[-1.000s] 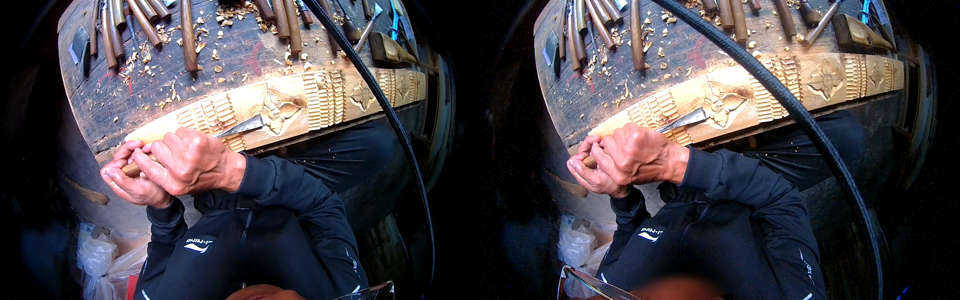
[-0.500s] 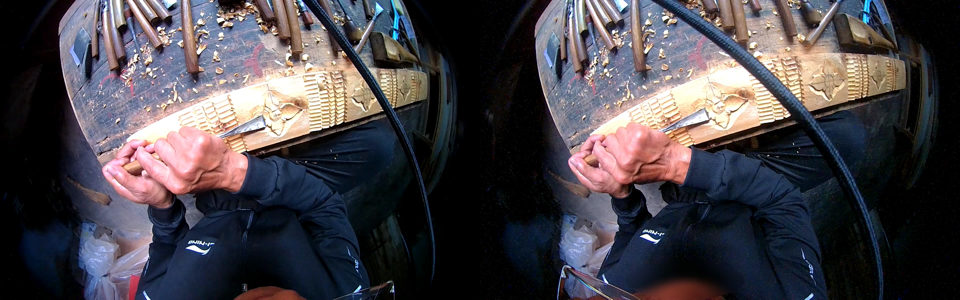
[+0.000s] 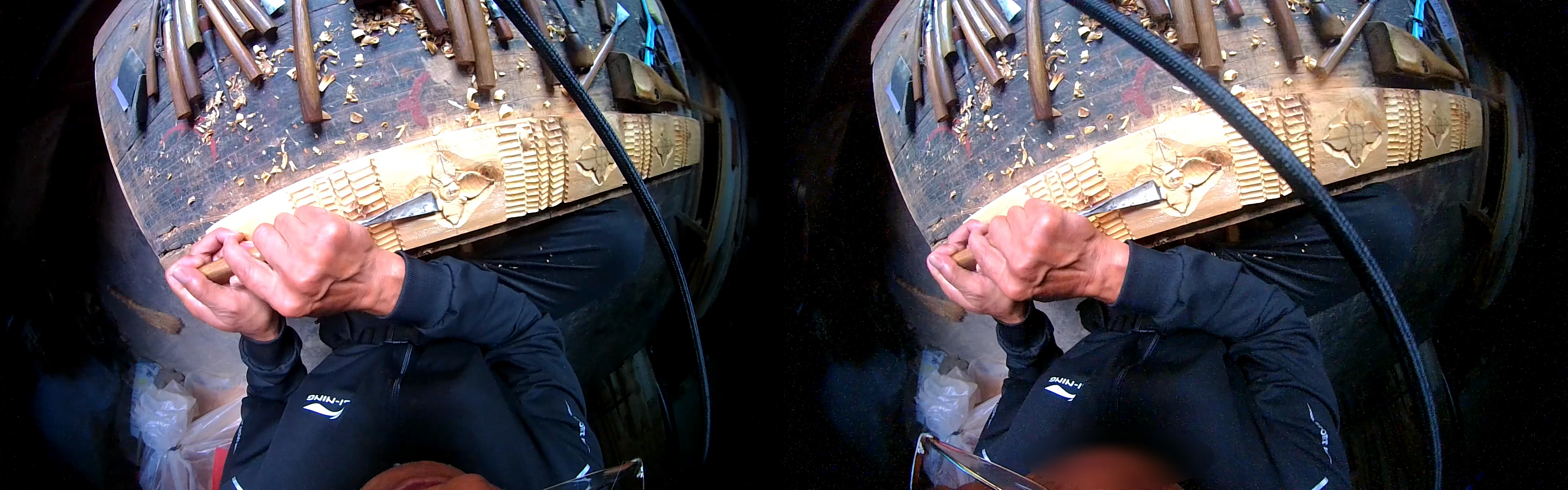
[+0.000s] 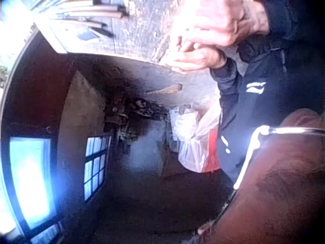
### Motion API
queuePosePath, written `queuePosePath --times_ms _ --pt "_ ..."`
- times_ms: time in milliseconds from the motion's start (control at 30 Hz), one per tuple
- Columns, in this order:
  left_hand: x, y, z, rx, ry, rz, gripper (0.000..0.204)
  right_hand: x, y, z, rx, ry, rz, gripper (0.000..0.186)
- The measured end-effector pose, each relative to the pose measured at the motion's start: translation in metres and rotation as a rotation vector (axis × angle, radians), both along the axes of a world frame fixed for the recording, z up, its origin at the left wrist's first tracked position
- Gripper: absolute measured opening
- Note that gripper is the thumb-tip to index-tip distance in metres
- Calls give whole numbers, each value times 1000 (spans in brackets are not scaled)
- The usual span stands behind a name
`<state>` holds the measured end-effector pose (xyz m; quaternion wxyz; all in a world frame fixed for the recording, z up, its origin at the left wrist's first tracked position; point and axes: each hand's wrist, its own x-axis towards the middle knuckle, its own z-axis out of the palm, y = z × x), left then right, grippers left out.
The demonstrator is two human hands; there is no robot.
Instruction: The person carves a decorative floral pattern into a piece of wood using a hand gouge. They remove small shavings from the surface to refine the petals of the flower while keeping the wood block steady on a workbench.
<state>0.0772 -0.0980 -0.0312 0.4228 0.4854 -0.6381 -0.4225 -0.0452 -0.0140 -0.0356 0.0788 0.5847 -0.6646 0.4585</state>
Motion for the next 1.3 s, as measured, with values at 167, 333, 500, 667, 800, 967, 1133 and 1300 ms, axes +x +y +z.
queuePosePath --times_ms 167,333,500,667,800,967,1133,1300 --pt "-1 -3 0 46 30 -1 53 0 0 0 17 3 -8 37" --pt "0 -7 -2 30 -14 -48 51 -6 3 1 3 -9 -33 38" --pt "-2 -5 -2 61 189 10 56 -5 2 4 1 30 -24 38" --pt "14 5 -7 92 445 -75 83 4 9 22 -119 76 -66 34" --pt "30 -5 -14 117 650 -102 74 5 0 28 -103 42 -77 38" --pt "5 -7 9 145 514 52 55 0 -12 12 -86 37 -60 42" --pt "-6 -3 5 149 483 -38 51 -3 -13 9 -42 -23 -55 35" --pt "-2 -5 1 115 417 -17 54 -5 -13 7 -38 -32 -41 32"
